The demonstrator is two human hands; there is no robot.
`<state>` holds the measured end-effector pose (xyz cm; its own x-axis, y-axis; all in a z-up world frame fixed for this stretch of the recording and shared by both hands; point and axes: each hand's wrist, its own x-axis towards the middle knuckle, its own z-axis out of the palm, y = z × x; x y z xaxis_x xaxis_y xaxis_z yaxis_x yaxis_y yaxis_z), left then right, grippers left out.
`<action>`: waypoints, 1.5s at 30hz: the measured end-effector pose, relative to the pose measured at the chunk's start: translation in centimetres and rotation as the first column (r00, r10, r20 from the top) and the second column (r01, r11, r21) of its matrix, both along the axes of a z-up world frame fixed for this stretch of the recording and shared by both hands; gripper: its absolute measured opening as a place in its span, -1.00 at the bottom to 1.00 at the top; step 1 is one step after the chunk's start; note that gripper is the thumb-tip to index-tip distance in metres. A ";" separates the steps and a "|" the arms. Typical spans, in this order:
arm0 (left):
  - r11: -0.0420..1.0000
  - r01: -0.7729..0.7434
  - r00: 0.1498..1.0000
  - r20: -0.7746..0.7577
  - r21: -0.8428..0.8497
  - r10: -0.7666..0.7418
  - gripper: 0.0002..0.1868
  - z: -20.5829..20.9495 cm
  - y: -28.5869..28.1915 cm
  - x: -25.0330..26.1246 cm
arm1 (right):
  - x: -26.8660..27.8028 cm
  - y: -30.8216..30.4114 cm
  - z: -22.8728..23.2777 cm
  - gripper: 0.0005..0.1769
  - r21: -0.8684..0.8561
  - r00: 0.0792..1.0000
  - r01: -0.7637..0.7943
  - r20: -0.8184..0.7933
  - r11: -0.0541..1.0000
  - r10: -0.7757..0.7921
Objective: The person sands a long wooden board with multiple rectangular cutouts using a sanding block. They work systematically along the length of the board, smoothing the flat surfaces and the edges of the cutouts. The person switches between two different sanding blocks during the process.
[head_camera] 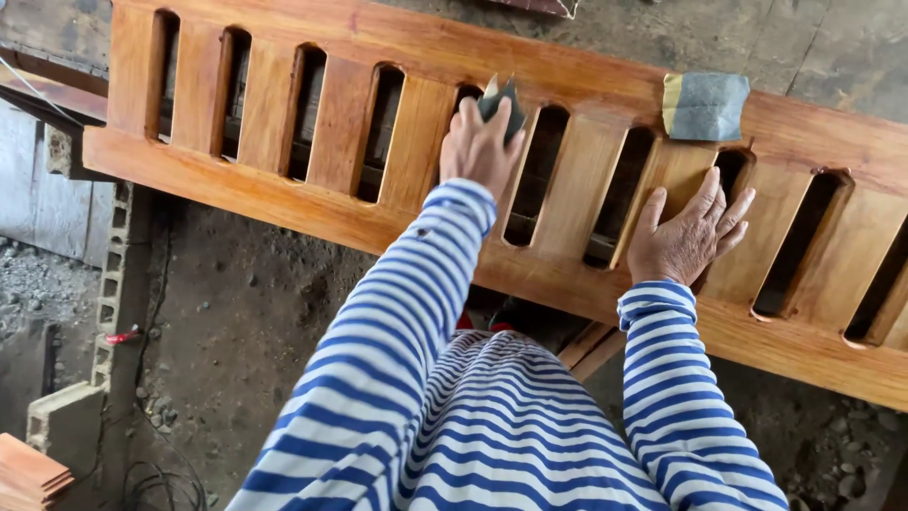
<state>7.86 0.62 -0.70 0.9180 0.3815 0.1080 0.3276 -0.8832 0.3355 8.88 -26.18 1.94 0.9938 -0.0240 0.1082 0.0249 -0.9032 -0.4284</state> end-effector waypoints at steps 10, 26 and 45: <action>0.989 0.112 0.988 -0.116 0.096 -0.101 -0.45 1.6 -3.0 -11.2 | 0.2 -0.5 -0.2 -0.31 -0.035 0.998 -0.022 0.054 0.999 0.023; 0.995 0.096 0.980 -0.179 0.030 -0.089 -0.41 0.7 -2.7 -10.5 | 0.4 -0.2 -0.5 -0.30 0.010 0.999 -0.014 0.050 1.000 0.014; 0.995 0.104 0.957 -0.274 0.002 -0.099 -0.46 2.6 -2.1 -12.9 | 0.3 -0.6 -1.0 -0.27 -0.015 0.998 -0.017 0.059 1.000 0.017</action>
<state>-5.01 -1.50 1.89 0.9472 0.2851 -0.1468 0.3131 -0.9211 0.2312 9.17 -26.73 0.94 0.9859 -0.0050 0.1674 0.0654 -0.9088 -0.4122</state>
